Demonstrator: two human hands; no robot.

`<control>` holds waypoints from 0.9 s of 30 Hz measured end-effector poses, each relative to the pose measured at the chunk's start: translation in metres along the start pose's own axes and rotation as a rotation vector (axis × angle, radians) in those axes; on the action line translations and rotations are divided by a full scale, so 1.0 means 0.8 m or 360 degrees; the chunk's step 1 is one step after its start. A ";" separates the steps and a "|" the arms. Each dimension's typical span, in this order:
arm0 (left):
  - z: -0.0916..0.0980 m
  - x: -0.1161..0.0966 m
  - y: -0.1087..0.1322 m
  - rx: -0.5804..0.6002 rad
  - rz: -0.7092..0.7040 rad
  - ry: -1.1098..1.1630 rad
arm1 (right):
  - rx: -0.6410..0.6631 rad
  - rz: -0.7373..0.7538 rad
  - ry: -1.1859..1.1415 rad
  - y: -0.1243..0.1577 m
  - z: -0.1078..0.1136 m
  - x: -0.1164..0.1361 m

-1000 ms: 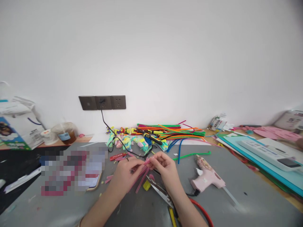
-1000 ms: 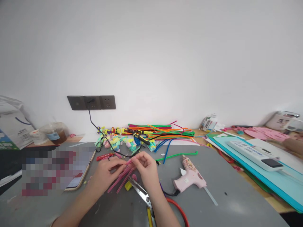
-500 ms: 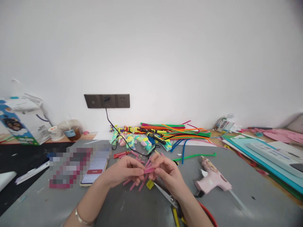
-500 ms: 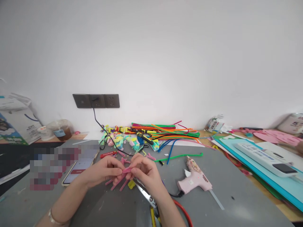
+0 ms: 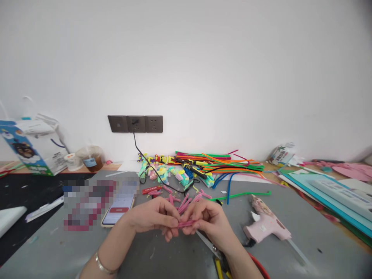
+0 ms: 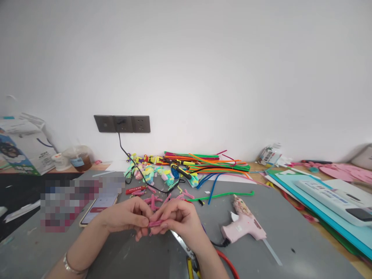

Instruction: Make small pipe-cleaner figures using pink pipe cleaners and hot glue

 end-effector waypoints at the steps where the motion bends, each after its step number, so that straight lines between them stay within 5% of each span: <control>1: -0.001 -0.001 -0.001 -0.0025 -0.0034 -0.0031 | -0.0053 0.0006 0.0013 -0.001 0.002 -0.001; 14: 0.000 -0.008 0.002 -0.0199 -0.0174 -0.0430 | -0.0262 0.0021 0.0224 -0.009 0.003 0.001; 20: 0.002 -0.009 -0.004 -0.0406 -0.0261 -0.0251 | -0.0315 0.0080 0.0276 -0.011 0.005 0.003; 27: -0.003 -0.003 -0.009 -0.0310 -0.0177 -0.0170 | -0.0226 -0.0031 0.0209 -0.010 0.005 -0.002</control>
Point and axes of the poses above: each hand's wrist, its own y-axis away from the middle knuckle, its own z-axis out of the back of the hand, x = y × z, the point moved 2 cm from there along -y, towards the middle knuckle
